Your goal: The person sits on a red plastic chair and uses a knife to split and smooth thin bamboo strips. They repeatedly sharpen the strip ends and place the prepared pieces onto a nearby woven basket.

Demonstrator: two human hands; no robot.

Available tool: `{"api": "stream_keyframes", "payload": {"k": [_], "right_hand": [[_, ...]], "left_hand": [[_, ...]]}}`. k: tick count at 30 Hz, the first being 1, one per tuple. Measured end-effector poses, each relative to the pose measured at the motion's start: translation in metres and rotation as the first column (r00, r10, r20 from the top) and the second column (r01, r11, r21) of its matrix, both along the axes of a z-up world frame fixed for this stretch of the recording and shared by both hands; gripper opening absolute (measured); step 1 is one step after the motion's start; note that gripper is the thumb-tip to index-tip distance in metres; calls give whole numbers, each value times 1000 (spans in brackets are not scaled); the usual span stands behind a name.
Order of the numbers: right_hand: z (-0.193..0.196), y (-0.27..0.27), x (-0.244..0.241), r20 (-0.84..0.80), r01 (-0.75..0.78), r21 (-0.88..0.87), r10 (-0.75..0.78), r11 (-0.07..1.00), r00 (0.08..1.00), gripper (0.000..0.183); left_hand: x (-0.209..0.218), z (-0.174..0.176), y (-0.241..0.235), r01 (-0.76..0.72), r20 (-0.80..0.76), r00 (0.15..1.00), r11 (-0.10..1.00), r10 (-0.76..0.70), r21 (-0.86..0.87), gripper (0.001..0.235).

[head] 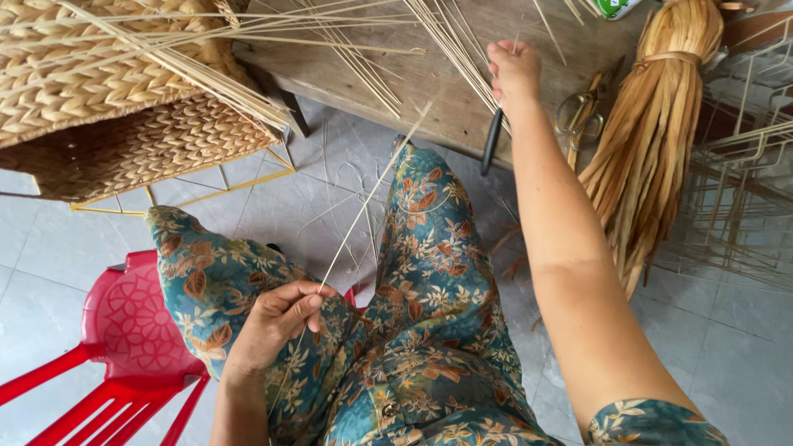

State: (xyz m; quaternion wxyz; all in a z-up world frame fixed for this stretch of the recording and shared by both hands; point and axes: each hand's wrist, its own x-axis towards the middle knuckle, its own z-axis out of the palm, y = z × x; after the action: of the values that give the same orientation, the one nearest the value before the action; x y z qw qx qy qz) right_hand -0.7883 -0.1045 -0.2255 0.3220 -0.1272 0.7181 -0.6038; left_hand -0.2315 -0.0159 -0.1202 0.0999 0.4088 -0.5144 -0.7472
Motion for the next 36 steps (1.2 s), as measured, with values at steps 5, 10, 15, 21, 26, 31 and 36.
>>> {"api": "stream_keyframes", "payload": {"k": [5,10,15,21,26,31,36], "right_hand": [[-64,-51,-19,-719,221,-5,-157,975,677,60],[-69,-30,-36,-628,133,89,-49,987,777,59],[-29,68,-35,-709,314,147,-121,938,694,55],[-15,142,-25,-729,376,431,71,820,681,57],[-27,141,-43,-755,424,401,31,812,655,52],[1,138,-52,-440,374,293,-223,880,870,64],[60,174,-6,-190,192,-314,-259,930,947,63]], "left_hand": [[5,-10,-7,6,-1,1000,1000,-6,14,24],[9,-19,-13,0,-17,1000,998,1,55,24],[13,-21,-15,8,-41,999,996,-4,94,24],[3,-13,-13,58,-57,997,997,-56,49,24],[-10,-3,-13,73,-69,995,997,-71,20,23],[-11,5,-9,43,-84,996,999,-40,34,24],[-6,11,-6,29,-63,998,999,-28,16,24]]}}
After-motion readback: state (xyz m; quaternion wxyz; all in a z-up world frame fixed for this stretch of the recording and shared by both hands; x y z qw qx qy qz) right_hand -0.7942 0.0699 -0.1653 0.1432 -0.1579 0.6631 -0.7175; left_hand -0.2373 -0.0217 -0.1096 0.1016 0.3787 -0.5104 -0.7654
